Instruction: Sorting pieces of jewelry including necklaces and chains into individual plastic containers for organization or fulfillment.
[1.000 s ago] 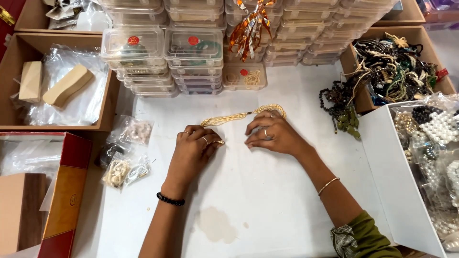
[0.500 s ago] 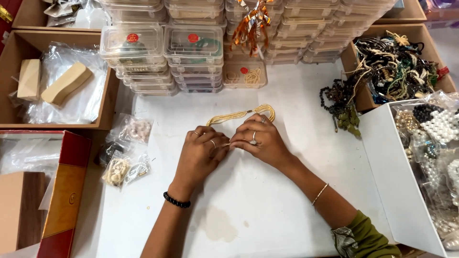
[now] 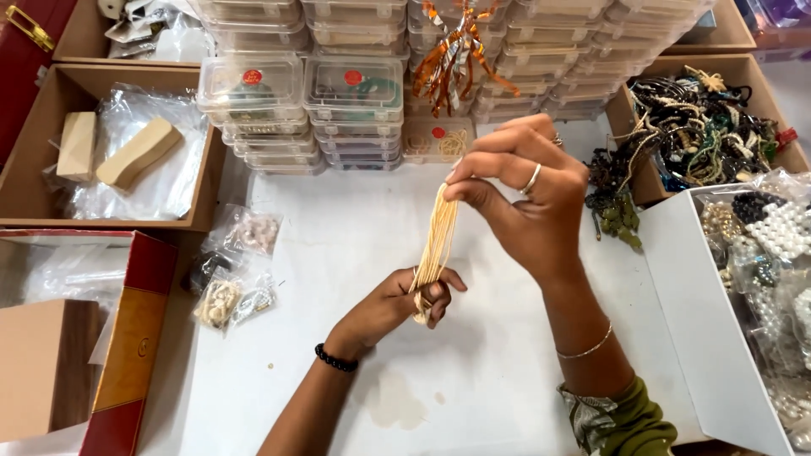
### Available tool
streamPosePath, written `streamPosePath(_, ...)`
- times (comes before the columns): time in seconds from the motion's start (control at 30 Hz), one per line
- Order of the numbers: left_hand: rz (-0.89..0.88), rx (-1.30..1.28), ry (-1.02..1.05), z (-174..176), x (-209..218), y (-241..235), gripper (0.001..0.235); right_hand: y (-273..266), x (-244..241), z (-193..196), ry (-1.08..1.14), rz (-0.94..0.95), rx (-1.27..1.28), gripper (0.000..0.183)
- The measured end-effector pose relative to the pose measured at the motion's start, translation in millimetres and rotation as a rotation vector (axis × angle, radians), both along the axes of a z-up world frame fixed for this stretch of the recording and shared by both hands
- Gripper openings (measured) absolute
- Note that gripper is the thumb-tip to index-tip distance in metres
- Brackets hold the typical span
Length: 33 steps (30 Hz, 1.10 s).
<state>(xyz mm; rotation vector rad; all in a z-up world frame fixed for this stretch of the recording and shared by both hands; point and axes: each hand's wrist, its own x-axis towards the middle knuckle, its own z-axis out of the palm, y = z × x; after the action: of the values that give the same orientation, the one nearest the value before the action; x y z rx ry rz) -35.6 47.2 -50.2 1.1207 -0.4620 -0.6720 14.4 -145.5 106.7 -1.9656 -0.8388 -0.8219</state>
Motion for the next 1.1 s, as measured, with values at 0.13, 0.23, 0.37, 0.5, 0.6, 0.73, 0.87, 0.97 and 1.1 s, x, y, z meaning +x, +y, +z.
streamPosePath(0.13,-0.001,-0.012,0.092,14,2,-5,0.036,-7,2,1,0.007,-0.015,-0.014,0.02)
streamPosePath(0.23,0.033,0.009,0.088,19,5,-7,0.038,-12,1,-2,0.008,-0.04,0.004,0.02)
streamPosePath(0.37,0.145,0.054,0.103,13,8,-9,0.036,-19,2,-4,0.018,-0.088,0.038,0.019)
streamPosePath(0.5,0.262,0.081,0.122,-6,13,-11,0.031,-25,1,-2,0.054,-0.087,0.087,0.016)
streamPosePath(0.6,0.378,0.073,0.179,-14,14,-12,0.026,-27,-2,8,0.03,-0.15,0.102,0.018)
streamPosePath(0.73,0.515,-0.128,0.307,-21,17,-8,0.023,-42,4,3,0.067,-0.305,0.173,0.018)
streamPosePath(0.87,0.636,-0.441,0.493,-24,21,1,0.016,-51,9,2,0.047,-0.347,0.176,0.021)
streamPosePath(0.97,0.709,-0.491,0.517,-19,21,8,0.017,-52,10,2,0.069,-0.414,0.148,0.026)
streamPosePath(1.1,0.69,-0.573,0.473,-16,24,18,0.024,-52,11,6,0.038,-0.405,0.129,0.02)
